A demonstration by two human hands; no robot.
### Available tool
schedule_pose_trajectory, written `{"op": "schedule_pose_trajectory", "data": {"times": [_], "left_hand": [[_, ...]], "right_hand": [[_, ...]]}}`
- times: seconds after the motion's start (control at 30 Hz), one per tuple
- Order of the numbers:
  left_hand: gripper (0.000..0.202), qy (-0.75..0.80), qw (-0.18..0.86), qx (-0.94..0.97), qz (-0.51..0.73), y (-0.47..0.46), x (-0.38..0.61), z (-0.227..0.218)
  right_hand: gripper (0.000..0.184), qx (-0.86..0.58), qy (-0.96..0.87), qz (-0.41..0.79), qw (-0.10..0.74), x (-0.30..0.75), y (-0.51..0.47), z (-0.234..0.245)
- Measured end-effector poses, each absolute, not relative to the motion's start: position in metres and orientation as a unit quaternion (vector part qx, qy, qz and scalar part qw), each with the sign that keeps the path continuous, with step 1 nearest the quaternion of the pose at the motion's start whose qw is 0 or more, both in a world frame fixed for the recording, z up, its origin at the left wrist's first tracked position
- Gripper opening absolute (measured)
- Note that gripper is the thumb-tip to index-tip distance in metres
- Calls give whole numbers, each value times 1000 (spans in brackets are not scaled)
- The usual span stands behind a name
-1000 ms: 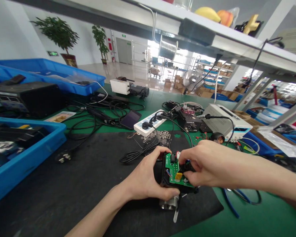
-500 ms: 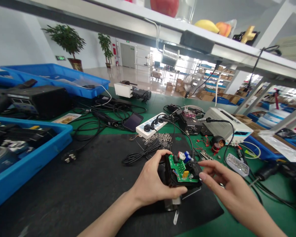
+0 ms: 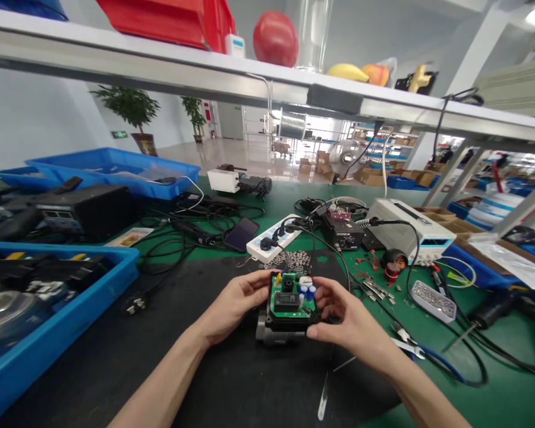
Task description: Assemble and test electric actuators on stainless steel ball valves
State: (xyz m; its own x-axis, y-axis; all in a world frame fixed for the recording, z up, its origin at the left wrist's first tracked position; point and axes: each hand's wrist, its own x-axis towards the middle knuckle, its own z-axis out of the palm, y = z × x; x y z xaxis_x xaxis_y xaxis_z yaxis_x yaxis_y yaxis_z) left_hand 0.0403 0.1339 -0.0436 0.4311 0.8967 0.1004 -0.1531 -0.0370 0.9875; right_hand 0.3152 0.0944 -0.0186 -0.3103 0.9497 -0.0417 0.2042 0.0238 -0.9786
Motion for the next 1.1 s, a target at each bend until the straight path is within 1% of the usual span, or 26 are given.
{"op": "schedule_pose_trajectory", "data": {"times": [0.13,0.2,0.27,0.33,0.43,0.53,0.57,0.6,0.63,0.67,0.7,0.77,0.83,0.9,0.93,1.0,1.03,1.1], "left_hand": [[55,325,627,587,395,130,44,-38],[56,339,618,596,385,130,45,-34],[55,363,595,609,378,132,44,-29],[54,398,562,620,375,132,40,-22],[53,455,524,620,366,124,31,-7],[58,463,539,630,315,99,27,8],[69,441,555,640,297,88,29,12],[95,427,548,657,291,78,33,15],[121,450,524,662,291,69,38,16],[133,480,500,656,300,61,44,16],[135,504,484,640,318,56,49,15],[121,506,495,621,338,54,53,9],[108,469,519,619,357,58,48,1],[102,426,552,618,363,65,36,-6],[101,405,573,614,362,68,29,-9],[99,366,613,598,365,72,17,-15],[99,349,629,587,370,74,13,-18],[99,326,649,570,384,75,7,-23]], "right_hand": [[101,-478,-679,445,334,312,96,-18],[104,-464,-672,466,340,310,98,-21],[106,-445,-645,501,368,306,99,-26],[105,-453,-615,502,405,298,98,-32],[107,-518,-568,456,449,284,88,-40],[109,-587,-522,396,475,270,72,-46],[106,-607,-511,380,476,265,66,-48],[101,-622,-504,367,473,261,61,-49],[93,-632,-502,358,469,256,55,-50],[85,-636,-503,353,466,252,49,-51],[77,-633,-506,352,468,249,43,-51],[62,-605,-514,366,485,244,32,-51],[49,-555,-543,390,495,246,23,-50],[38,-506,-614,368,480,258,17,-47],[33,-487,-666,323,464,270,16,-47],[23,-451,-766,171,425,301,18,-49],[21,-448,-792,101,401,320,21,-53],[23,-458,-823,-6,335,361,28,-65]]}}
